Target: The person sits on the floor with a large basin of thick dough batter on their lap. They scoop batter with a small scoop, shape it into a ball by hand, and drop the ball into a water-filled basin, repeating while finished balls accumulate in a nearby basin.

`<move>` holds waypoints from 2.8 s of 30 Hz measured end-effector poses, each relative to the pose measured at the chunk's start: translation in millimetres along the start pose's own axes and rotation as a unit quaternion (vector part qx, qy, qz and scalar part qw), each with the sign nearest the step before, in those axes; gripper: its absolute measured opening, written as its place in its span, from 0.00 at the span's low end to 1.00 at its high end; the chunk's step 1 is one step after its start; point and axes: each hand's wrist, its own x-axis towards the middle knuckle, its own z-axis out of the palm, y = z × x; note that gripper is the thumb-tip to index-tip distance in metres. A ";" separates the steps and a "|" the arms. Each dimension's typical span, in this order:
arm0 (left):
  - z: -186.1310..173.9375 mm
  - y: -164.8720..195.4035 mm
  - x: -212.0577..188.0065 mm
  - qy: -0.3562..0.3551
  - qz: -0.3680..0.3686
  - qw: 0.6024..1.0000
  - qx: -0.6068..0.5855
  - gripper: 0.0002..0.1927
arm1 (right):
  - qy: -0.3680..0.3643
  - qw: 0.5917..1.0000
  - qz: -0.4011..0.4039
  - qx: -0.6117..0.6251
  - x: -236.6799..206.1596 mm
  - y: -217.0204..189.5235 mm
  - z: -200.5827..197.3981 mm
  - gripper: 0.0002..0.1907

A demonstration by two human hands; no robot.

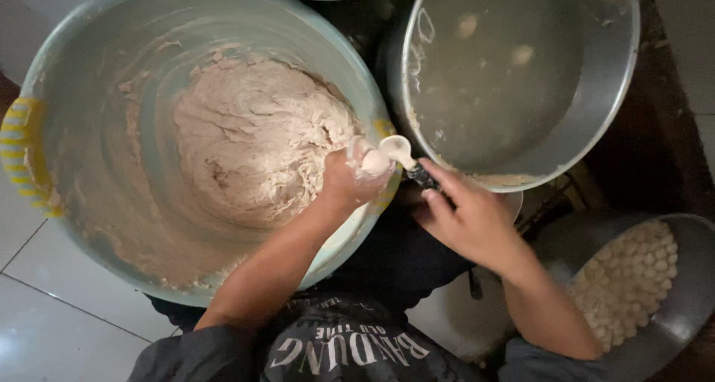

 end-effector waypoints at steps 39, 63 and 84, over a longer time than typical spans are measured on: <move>-12.6 -9.7 4.8 -0.075 0.010 0.989 0.130 0.17 | 0.113 0.960 0.201 0.160 20.9 30.4 -31.4 0.18; 3.0 -42.0 -0.5 0.019 0.026 0.974 0.225 0.20 | 0.036 0.991 0.126 -0.036 29.6 19.3 -33.1 0.25; 1.5 -24.2 27.5 -0.089 -0.005 0.964 0.252 0.19 | -0.139 0.904 0.217 0.342 18.6 11.0 -2.2 0.25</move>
